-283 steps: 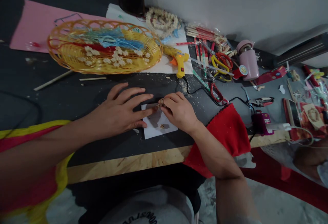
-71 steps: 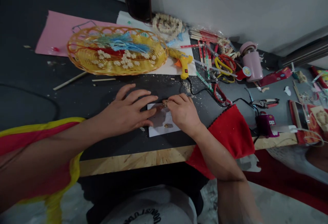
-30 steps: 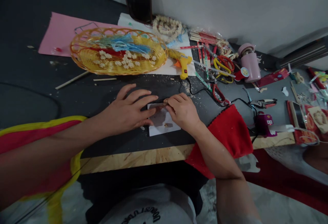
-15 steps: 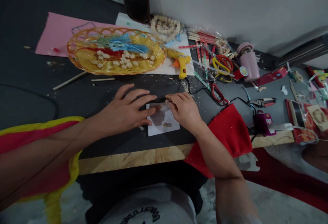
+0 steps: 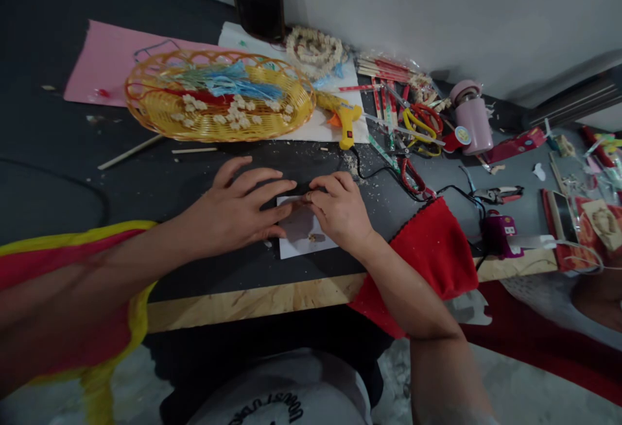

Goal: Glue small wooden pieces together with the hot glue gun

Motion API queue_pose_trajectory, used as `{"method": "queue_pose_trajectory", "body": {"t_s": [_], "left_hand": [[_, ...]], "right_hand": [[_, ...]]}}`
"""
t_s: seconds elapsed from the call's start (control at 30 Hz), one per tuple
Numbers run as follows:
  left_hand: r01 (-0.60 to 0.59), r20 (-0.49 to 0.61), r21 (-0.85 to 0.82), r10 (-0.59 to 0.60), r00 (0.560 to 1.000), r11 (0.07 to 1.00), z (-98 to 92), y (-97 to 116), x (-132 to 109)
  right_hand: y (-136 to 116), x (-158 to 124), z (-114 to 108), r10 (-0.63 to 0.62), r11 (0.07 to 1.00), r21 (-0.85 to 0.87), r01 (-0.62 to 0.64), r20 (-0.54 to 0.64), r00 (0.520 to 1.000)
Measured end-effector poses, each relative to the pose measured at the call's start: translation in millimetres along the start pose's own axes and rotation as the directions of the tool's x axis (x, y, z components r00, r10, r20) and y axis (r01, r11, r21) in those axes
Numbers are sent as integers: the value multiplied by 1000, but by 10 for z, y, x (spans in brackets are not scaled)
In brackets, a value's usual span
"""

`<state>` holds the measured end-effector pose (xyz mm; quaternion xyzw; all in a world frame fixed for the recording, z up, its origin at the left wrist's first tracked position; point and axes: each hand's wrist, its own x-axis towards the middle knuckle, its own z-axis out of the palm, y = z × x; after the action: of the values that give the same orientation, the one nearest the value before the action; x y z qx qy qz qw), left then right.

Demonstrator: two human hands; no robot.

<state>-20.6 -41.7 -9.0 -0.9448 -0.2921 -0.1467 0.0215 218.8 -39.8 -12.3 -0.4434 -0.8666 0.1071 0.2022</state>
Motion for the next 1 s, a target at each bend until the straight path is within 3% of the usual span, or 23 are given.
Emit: {"method": "queue_pose_trajectory", "body": {"t_s": [0.2,0.33,0.53,1.0], "left_hand": [[-30,-22,-76,28,999,997,-26,14,17],[-18,1,-69,19,1000,997,-19,14,25],[-65,-55,-14,64,996,998,21,-11,14],[-12,50,9,11,999,1000,-35,52,76]], "right_hand": [[-3,-4,-13,-25,1000,-13,25,-28,999],[9,-3,-31,-4,1000,3,4,-58,998],[20,-7,-30,11,1000,21,-11,-27,1000],[14,-24,1,13,1000,-5,-13,-11,1000]]}}
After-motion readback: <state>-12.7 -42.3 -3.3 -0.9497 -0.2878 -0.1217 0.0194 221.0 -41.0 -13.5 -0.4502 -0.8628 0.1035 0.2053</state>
